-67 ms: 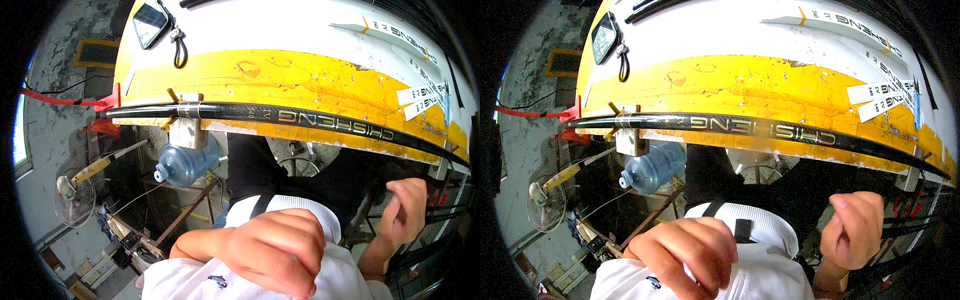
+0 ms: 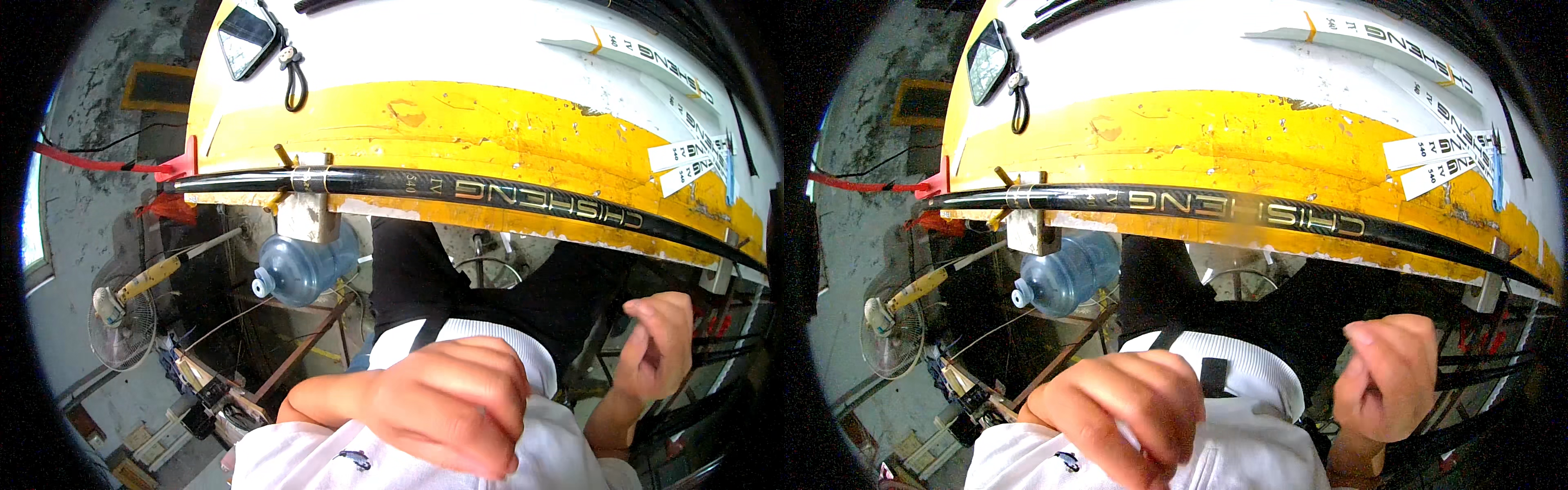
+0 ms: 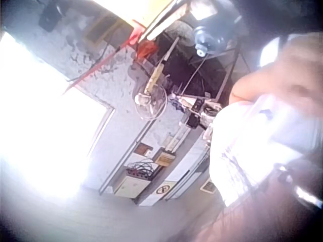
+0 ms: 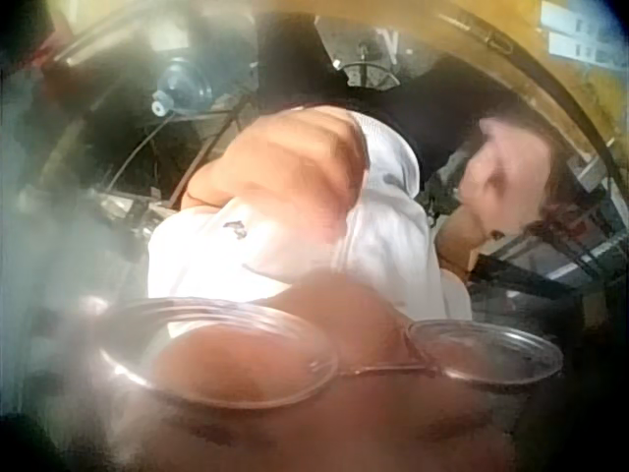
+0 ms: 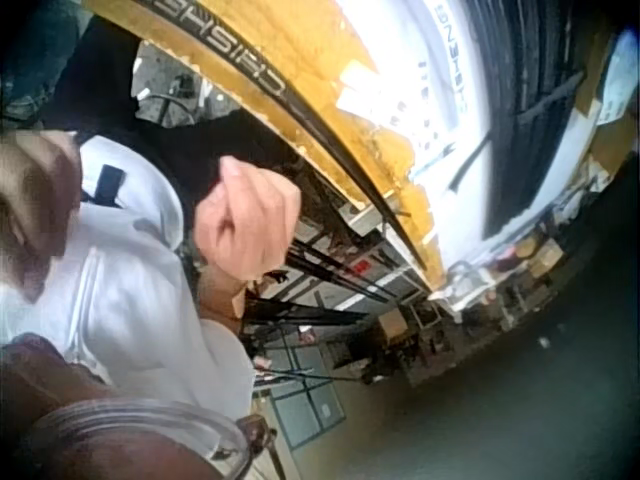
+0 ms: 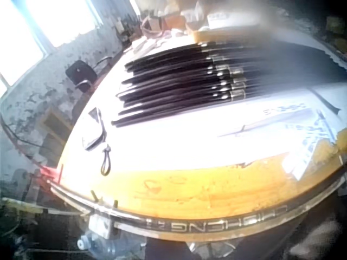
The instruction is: The person applies labels to fishing rod segments. They peel adhesive stickers from a sheet and press them onto the rods, aligning them carefully before moving each rod aside.
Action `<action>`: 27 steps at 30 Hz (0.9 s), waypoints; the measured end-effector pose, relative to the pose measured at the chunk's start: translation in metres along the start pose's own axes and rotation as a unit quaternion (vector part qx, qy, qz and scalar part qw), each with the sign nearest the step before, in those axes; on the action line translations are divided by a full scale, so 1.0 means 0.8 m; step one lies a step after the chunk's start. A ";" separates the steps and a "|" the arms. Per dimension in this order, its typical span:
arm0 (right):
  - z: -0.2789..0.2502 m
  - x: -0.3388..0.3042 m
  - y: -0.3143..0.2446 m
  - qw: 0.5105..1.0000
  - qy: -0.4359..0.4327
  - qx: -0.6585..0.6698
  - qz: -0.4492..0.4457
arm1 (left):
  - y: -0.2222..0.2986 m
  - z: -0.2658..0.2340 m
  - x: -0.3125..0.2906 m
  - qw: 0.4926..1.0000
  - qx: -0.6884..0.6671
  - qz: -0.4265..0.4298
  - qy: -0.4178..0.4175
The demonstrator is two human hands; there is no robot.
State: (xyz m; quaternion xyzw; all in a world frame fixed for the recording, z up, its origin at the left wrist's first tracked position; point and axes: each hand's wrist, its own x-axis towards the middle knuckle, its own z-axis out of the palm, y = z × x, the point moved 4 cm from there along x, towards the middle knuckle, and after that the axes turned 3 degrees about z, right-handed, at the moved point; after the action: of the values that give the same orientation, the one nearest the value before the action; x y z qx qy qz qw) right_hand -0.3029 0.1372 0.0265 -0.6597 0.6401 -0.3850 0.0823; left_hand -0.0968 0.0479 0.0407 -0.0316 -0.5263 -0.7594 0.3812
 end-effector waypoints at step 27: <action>0.056 -0.047 -0.064 0.738 -0.170 0.542 0.365 | -0.007 0.026 -0.065 0.893 0.328 -0.278 0.134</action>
State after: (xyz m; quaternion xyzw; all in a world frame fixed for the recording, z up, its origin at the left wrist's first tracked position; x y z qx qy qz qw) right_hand -0.2311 0.1625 0.0108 -0.2745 0.4904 -0.4886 0.6674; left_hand -0.0706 0.0944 0.0218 0.3450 -0.6768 -0.6155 0.2098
